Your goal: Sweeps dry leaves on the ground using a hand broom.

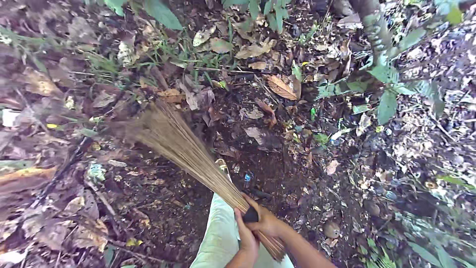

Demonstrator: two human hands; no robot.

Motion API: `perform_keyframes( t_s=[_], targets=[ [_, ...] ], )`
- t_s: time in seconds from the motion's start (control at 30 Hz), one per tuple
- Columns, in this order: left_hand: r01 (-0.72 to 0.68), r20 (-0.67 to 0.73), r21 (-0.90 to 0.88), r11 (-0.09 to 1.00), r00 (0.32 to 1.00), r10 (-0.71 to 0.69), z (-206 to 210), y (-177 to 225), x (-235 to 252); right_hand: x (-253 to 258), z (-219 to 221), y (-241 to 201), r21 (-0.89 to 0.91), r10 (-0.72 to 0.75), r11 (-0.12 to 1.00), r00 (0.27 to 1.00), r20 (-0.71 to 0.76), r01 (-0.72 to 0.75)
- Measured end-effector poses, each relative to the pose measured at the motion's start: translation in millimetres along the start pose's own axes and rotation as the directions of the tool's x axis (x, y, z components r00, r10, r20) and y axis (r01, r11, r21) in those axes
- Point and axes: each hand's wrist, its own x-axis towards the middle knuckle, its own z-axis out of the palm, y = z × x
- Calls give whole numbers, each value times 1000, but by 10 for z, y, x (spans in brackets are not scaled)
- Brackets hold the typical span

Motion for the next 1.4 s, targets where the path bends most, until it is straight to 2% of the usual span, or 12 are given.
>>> perform_keyframes(
  t_s=[0.1,0.17,0.3,0.43,0.57,0.67,0.73,0.83,0.93,1.13,1.3,1.4],
  targets=[
    [167,174,185,968,964,-200,185,-50,-129,-467,15,93,239,87,971,937,-339,-4],
    [323,256,346,881,871,-419,370,-127,2,-568,3,247,412,253,911,785,-565,3],
    [384,213,585,714,777,-592,900,-140,600,-177,-499,322,610,521,790,583,-623,-55],
    [213,127,246,946,960,-250,839,70,726,336,-777,-21,417,417,870,842,-342,-261],
    [74,-31,9,997,997,-73,921,-91,275,110,-923,-38,144,117,983,993,-31,-111],
    [91,-5,70,993,996,-91,1337,-529,-226,-634,-1322,123,109,45,993,999,-26,-42],
    [176,94,172,969,977,-194,1630,-850,-419,-1156,-1546,311,222,104,973,975,-198,-59],
    [391,217,357,848,849,-482,2139,-1411,-257,-1603,-1870,730,468,319,883,782,-536,-39],
    [405,209,477,780,810,-548,2668,-1824,283,-1377,-2470,1175,570,442,822,657,-610,-24],
    [133,13,-21,991,991,-133,2919,-1981,619,-714,-3230,1110,179,249,958,960,-125,-225],
    [191,31,20,981,981,-192,3298,-2331,-145,-1635,-3617,1024,1,141,990,990,-17,-141],
    [302,140,123,945,938,-318,3426,-2360,-240,-1970,-3612,1067,138,201,975,949,-244,-171]
  ],
)
